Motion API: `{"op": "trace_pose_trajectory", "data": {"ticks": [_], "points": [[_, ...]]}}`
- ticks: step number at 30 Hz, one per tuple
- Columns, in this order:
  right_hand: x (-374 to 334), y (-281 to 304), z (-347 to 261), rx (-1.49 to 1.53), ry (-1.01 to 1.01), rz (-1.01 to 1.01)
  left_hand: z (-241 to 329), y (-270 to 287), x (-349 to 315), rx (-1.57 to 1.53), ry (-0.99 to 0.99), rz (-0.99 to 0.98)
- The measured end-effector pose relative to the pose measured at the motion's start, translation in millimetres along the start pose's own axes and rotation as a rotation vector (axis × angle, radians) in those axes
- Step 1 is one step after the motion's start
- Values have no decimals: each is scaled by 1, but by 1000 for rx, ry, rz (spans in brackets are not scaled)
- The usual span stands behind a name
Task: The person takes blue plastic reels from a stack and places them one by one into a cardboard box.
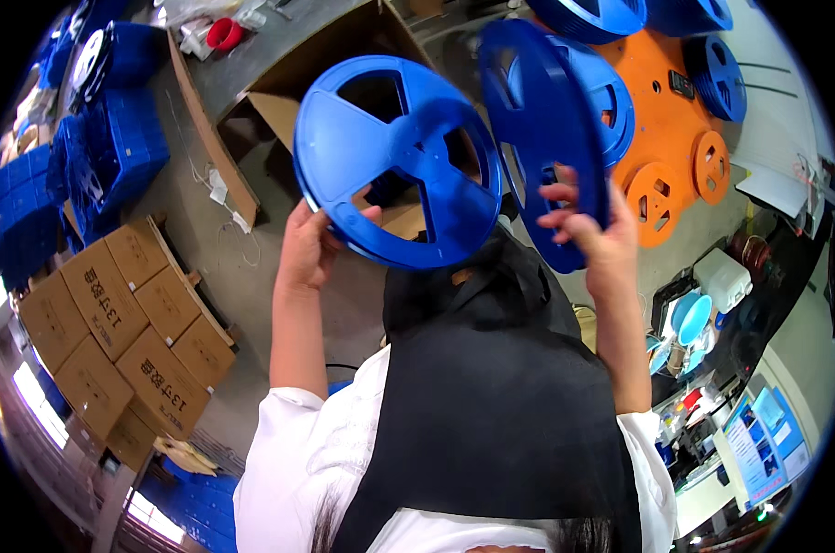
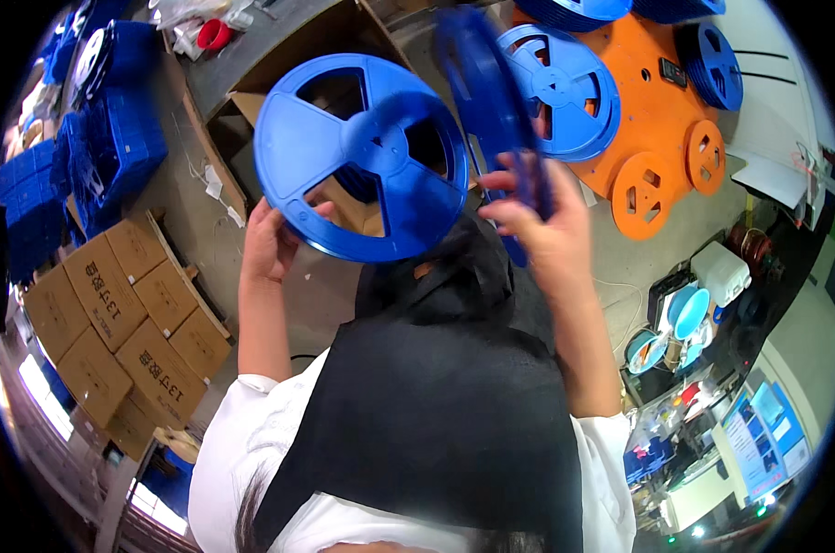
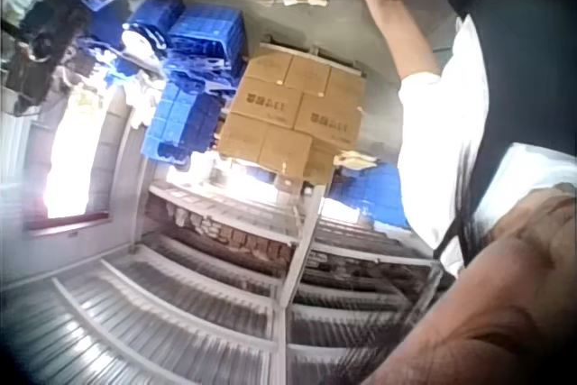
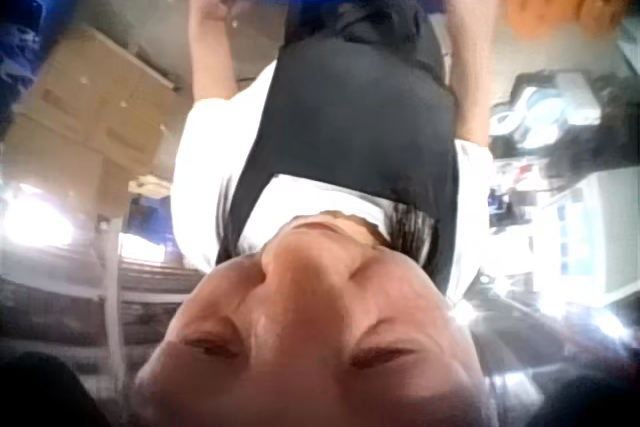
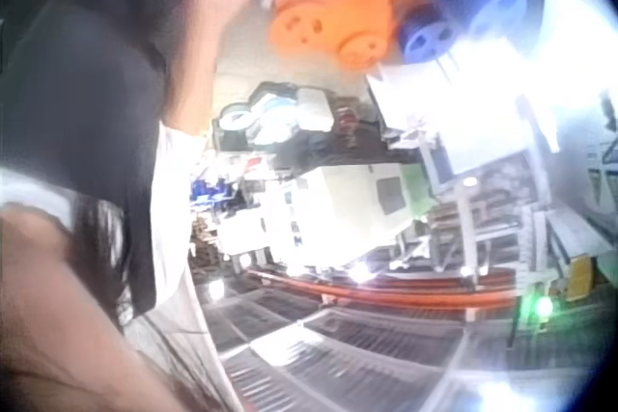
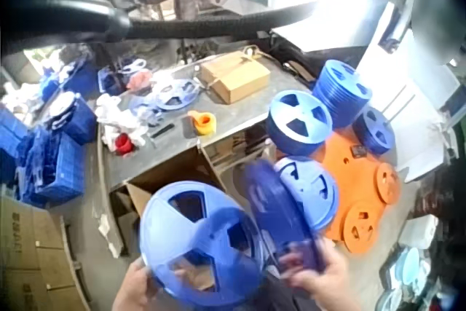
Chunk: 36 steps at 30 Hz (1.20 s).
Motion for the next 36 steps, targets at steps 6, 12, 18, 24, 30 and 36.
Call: {"op": "trace_pose_trajectory", "data": {"ticks": [6,12,18,24,30,36], "points": [[-1,46,14,330,-11,239,-14,74,-6,-176,-173,-69],[-1,59,22,357,-10,311,-19,97,-12,-365,-272,-102],[-1,57,24,392,-55,350,-18,104,-3,-48,-186,254],[-5,45,27,380,-88,357,-65,106,43,751,-240,567],[-13,40,27,360,-71,371,-98,90,86,1169,-300,722],[-25,26,21,293,-74,406,-108,87,124,1211,-139,780]]}}
Point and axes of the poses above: each hand's wrist, its own x-axis towards the middle knuckle, its own y-axis out of the back of the hand, z = x × y, the point moved 1 cm from there along x, towards the middle knuckle, and after that the axes turned 2 degrees about -x, right-handed, at the moved point
